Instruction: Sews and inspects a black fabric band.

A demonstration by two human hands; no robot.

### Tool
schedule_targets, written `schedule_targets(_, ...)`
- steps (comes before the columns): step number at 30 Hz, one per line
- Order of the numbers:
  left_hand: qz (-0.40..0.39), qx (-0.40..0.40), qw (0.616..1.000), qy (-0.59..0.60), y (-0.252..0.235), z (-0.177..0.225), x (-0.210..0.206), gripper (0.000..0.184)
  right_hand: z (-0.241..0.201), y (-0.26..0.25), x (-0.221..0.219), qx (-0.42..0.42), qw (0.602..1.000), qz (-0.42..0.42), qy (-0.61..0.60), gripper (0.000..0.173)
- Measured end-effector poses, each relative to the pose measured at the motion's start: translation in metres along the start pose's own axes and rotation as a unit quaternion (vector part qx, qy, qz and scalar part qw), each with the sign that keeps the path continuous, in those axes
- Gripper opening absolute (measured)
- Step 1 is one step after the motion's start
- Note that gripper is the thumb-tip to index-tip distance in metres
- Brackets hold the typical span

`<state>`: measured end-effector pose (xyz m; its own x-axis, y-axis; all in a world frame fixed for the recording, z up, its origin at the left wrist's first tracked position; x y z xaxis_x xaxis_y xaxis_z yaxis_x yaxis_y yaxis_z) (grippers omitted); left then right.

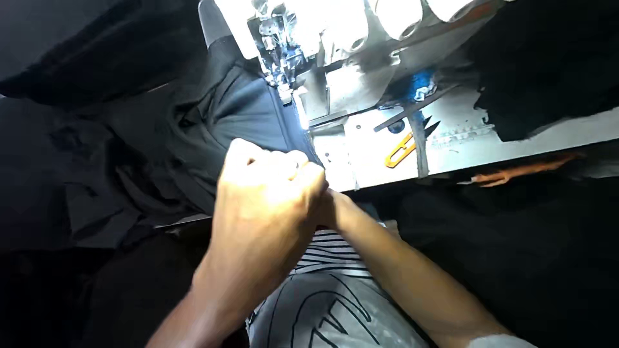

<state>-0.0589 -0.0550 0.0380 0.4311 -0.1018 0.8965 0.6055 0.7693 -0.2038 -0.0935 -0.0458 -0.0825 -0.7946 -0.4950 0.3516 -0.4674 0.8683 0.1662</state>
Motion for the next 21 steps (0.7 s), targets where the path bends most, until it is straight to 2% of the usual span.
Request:
schedule_targets(2,-0.002,0.005,1.0,0.002,0.008,-0.007,-0.01,0.016,0.018,-0.006,0.011,-0.011,0.992,-0.052,0.114,0.015)
schedule_targets(3,0.004,0.008,1.0,0.002,0.011,-0.009,-0.01,0.016,0.023,-0.006,0.025,-0.007,0.99,0.001,0.144,0.008)
schedule_targets(4,0.009,0.011,1.0,0.003,0.014,-0.01,-0.01,0.016,0.026,-0.003,0.045,0.015,0.979,0.121,0.163,0.003)
schedule_targets(6,0.02,0.014,1.0,0.009,0.016,-0.011,-0.01,0.017,0.009,0.01,0.085,0.122,0.912,0.337,0.199,0.007)
schedule_targets(7,0.026,0.013,0.999,0.013,0.017,-0.012,-0.009,0.017,-0.004,0.014,0.099,0.161,0.877,0.391,0.228,0.014)
schedule_targets(8,0.033,0.012,0.999,0.017,0.017,-0.012,-0.008,0.017,-0.017,0.015,0.106,0.194,0.852,0.411,0.259,0.019)
schedule_targets(11,0.052,0.01,0.998,0.021,0.018,-0.01,-0.003,0.015,-0.037,0.012,0.102,0.323,0.823,0.373,0.282,0.018)
schedule_targets(13,0.06,0.013,0.998,0.017,0.018,-0.009,0.002,0.014,-0.035,0.011,0.097,0.367,0.817,0.361,0.261,0.014)
schedule_targets(21,0.049,0.022,0.998,0.045,0.019,-0.019,-0.006,0.015,-0.025,0.013,0.096,0.365,0.805,0.407,0.23,0.013)
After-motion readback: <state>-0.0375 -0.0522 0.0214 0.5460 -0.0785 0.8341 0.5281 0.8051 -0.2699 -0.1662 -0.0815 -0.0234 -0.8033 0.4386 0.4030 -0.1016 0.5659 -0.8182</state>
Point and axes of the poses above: each hand's wrist, its own y-axis away from the middle knuckle, its own x-axis out of the back of the hand, z = x × y, the point moved 9 cm from there along -y, towards the middle knuckle, and after that the axes turned 11 degrees about y, right-handed, at the moved point
